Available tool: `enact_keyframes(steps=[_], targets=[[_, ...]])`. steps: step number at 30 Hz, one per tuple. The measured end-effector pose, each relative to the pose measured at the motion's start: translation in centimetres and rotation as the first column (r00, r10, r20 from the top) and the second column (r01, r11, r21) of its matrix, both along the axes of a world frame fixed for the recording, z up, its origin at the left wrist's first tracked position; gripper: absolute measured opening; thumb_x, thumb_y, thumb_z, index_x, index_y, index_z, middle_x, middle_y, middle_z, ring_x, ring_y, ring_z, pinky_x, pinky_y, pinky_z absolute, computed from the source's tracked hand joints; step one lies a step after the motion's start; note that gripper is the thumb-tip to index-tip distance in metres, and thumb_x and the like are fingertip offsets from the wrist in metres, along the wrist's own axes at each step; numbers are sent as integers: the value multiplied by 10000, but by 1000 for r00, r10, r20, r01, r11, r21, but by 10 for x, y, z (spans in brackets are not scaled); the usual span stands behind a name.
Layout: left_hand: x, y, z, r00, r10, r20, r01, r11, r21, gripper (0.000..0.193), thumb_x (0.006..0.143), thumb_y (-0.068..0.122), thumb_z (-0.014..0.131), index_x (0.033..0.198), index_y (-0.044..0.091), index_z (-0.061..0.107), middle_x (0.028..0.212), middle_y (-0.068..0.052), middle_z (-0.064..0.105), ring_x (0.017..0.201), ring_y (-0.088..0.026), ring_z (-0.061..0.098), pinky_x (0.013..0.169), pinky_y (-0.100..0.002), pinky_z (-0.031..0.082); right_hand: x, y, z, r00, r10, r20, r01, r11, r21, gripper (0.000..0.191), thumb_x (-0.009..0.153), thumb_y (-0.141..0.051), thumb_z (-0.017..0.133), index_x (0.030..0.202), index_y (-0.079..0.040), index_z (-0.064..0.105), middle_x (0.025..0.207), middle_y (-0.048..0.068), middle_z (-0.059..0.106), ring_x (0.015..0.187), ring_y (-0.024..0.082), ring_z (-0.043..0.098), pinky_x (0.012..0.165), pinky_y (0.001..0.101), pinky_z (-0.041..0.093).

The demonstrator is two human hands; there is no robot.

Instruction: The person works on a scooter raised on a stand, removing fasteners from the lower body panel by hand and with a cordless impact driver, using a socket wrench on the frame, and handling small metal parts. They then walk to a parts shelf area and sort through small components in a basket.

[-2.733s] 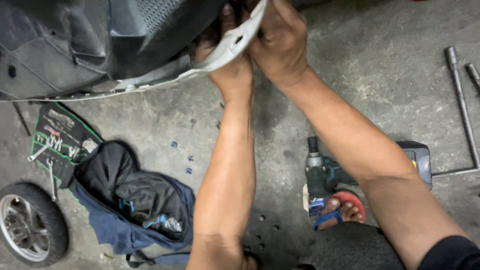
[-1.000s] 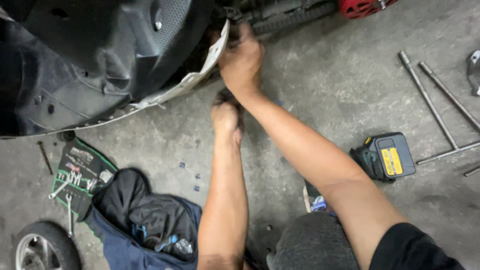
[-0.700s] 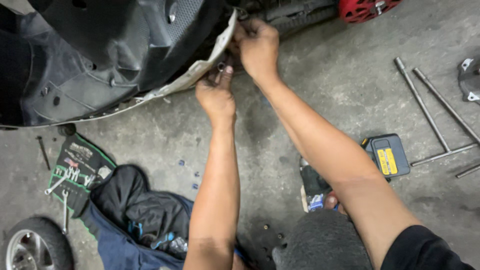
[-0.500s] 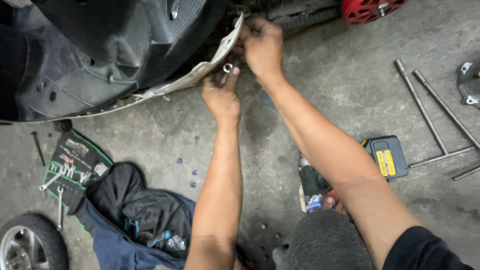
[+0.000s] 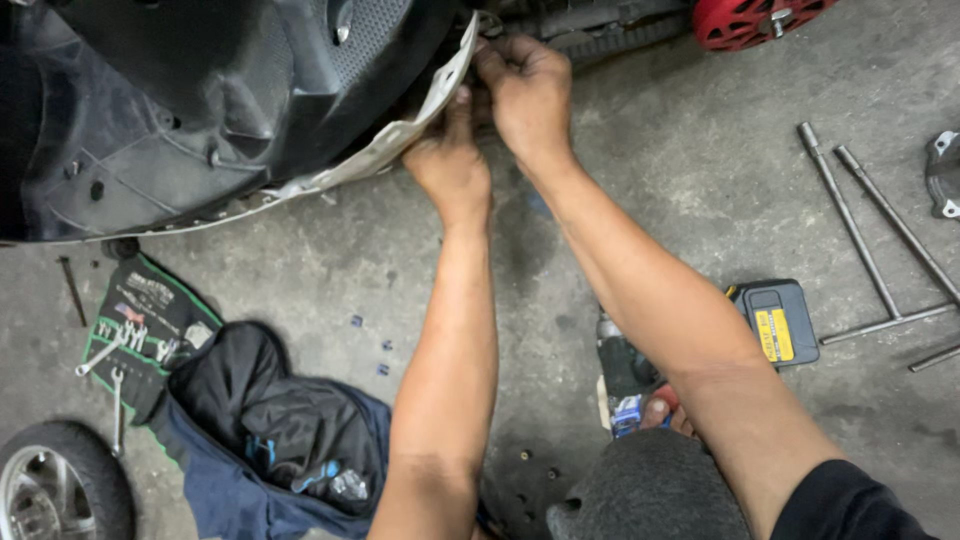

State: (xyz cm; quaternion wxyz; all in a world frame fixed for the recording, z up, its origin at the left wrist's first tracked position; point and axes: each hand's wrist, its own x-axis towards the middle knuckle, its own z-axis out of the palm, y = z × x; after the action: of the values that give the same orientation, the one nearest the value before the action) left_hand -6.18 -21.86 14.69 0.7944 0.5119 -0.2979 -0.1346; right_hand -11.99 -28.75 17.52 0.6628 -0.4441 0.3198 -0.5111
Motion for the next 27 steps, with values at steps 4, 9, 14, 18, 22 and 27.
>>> enact_keyframes(steps=[4,9,14,18,22,27], targets=[[-6,-8,7,994,107,9,-107,994,12,209,969,0,742,1148,-94,690,1108,-117,733,946,-176,684,865,-327,587,-1,1,2,1000,20,9,-21,999,38,212,972,-164,721,831,-6,716,668,32,706,530,85,634,460,250,518],[-7,-13,11,980,192,50,-194,979,55,192,932,-14,766,1094,-92,700,1032,-96,741,850,-158,676,762,-312,595,-1,1,2,998,34,53,-36,999,40,204,983,-149,715,841,-2,717,700,31,708,559,82,643,480,252,545],[-8,-20,15,970,241,26,-243,969,56,139,955,-4,744,1068,-79,714,999,-87,745,834,-162,666,744,-315,578,0,0,1,994,55,89,-60,996,59,190,978,-147,700,848,-9,714,705,30,726,558,86,651,491,248,536],[-14,-18,20,898,368,240,-404,907,119,143,955,47,747,1057,-51,722,997,-82,769,857,-154,700,778,-322,593,0,-1,-1,999,33,41,-34,999,31,198,980,-141,719,844,2,725,692,19,702,563,67,603,495,242,487],[-18,-15,28,906,294,305,-328,943,65,151,943,46,761,1040,-60,715,972,-94,762,848,-159,689,798,-339,587,0,-1,-3,1000,2,16,-2,1000,-25,170,980,-135,715,887,2,754,716,-3,705,598,44,581,517,236,473],[-23,-19,34,858,344,382,-409,907,101,137,922,69,747,984,-41,691,887,-84,748,772,-163,682,739,-327,576,-1,-2,-2,1000,3,-10,-4,999,-34,167,970,-127,709,898,10,771,752,4,725,670,55,607,598,247,519]])
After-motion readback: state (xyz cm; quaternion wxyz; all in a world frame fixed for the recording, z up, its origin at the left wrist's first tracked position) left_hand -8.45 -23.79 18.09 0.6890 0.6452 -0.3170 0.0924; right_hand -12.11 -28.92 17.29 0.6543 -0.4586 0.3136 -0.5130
